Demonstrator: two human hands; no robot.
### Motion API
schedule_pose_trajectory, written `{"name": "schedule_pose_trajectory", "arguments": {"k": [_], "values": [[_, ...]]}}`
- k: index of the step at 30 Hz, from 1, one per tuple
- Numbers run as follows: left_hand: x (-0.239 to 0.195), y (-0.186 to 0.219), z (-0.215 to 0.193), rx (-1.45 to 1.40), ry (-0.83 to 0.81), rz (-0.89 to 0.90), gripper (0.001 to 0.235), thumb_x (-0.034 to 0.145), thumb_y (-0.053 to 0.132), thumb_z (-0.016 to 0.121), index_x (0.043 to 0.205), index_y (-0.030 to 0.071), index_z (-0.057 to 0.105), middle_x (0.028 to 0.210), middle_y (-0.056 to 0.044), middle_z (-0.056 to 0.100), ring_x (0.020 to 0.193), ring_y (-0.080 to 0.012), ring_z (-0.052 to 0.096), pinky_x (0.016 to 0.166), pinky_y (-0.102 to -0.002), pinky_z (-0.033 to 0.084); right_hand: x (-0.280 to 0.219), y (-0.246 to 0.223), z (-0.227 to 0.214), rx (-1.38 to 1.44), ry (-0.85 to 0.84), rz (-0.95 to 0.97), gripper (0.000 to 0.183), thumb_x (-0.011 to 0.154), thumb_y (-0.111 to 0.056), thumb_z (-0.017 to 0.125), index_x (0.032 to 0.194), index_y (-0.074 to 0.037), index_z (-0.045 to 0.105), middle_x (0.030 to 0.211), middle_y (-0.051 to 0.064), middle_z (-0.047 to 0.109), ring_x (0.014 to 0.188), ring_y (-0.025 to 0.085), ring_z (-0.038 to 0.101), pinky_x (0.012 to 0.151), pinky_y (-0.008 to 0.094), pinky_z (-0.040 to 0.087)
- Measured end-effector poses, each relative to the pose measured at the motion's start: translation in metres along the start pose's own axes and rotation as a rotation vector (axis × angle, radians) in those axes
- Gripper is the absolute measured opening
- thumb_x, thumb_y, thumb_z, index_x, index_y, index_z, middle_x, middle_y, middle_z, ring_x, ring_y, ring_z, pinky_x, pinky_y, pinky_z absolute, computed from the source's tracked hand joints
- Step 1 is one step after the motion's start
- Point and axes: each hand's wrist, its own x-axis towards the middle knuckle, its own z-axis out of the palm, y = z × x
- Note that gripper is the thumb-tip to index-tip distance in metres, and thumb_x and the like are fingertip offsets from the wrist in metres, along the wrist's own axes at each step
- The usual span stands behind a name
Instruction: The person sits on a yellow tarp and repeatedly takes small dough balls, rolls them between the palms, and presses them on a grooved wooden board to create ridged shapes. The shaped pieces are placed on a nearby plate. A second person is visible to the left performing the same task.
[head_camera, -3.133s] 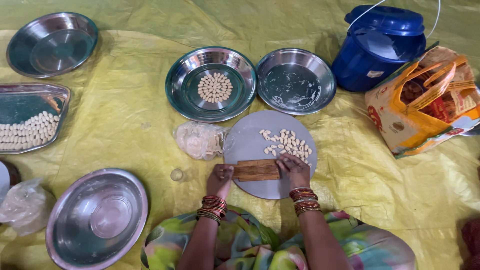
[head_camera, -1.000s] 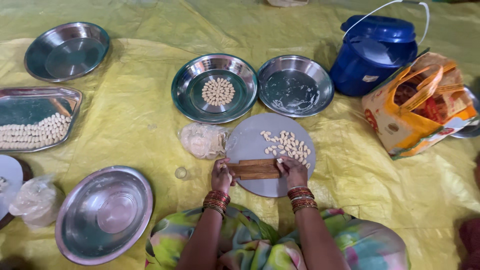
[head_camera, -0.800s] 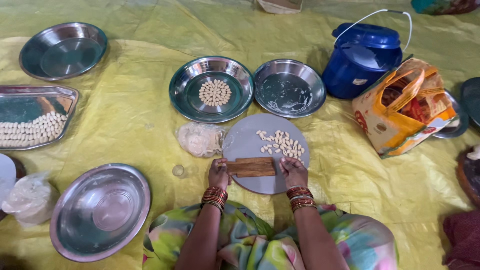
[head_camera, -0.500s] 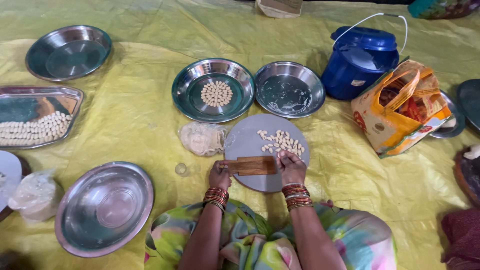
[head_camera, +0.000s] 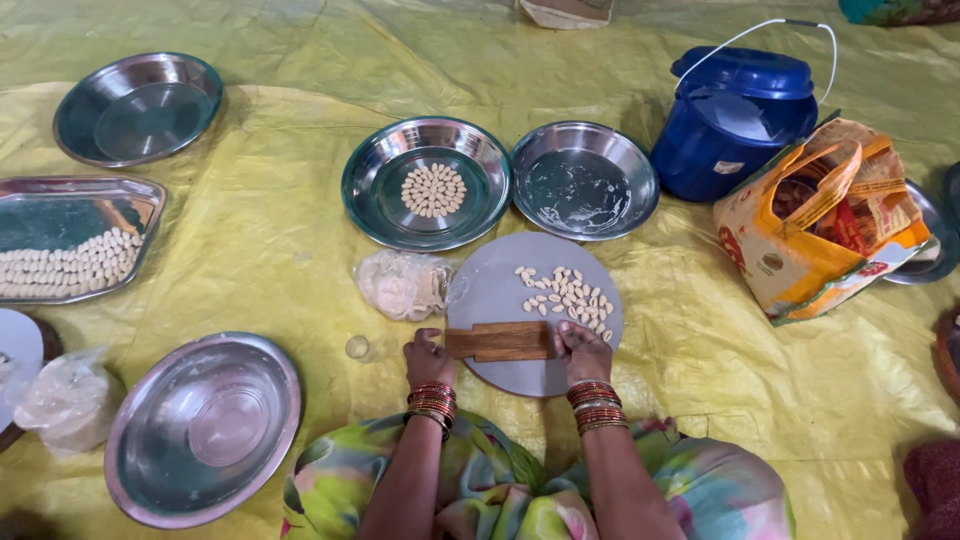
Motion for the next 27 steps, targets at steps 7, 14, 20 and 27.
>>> {"name": "schedule_pose_trajectory", "arguments": {"k": [7,14,20,27], "values": [[0.010,-0.004,0.005,-0.038,-0.139,-0.154,0.046,0.091,0.034,0.071,0.130,0.016,0.057,0.108,-0.013,0.074,0.103,-0.0305,0.071,0.094,-0.043,0.054,-0.028,-0.030,0.029,-0.079,0.050,0.107,0.036,0.097,-0.029,0.066,0.105,0.005,0.073,0.091,0.015,0.075,0.072,0.017,0.069,0.065,0.027,0.061],[0.007,0.010,-0.005,-0.028,-0.151,-0.224,0.055,0.080,0.043,0.083,0.122,0.014,0.063,0.100,-0.013,0.075,0.100,-0.0304,0.071,0.091,-0.043,0.054,-0.017,-0.023,0.024,-0.065,-0.087,0.087,0.028,0.089,-0.020,0.074,0.105,0.004,0.072,0.092,0.010,0.077,0.077,0.014,0.072,0.070,0.023,0.061],[0.001,0.019,-0.006,-0.215,-0.191,0.029,0.054,0.077,0.047,0.088,0.074,0.001,0.060,0.066,-0.010,0.060,0.063,-0.0193,0.054,0.063,-0.037,0.048,-0.006,-0.017,0.010,-0.081,-0.046,0.114,0.040,0.093,-0.035,0.071,0.098,0.005,0.073,0.080,0.009,0.071,0.066,0.014,0.064,0.059,0.024,0.055],[-0.018,0.026,-0.010,-0.303,-0.186,0.134,0.050,0.081,0.039,0.083,0.066,0.003,0.052,0.055,-0.005,0.053,0.053,-0.0146,0.046,0.054,-0.033,0.044,-0.004,-0.009,0.012,-0.163,-0.122,0.014,0.019,0.090,-0.010,0.079,0.096,0.003,0.067,0.088,0.009,0.072,0.074,0.015,0.066,0.065,0.025,0.057]]}}
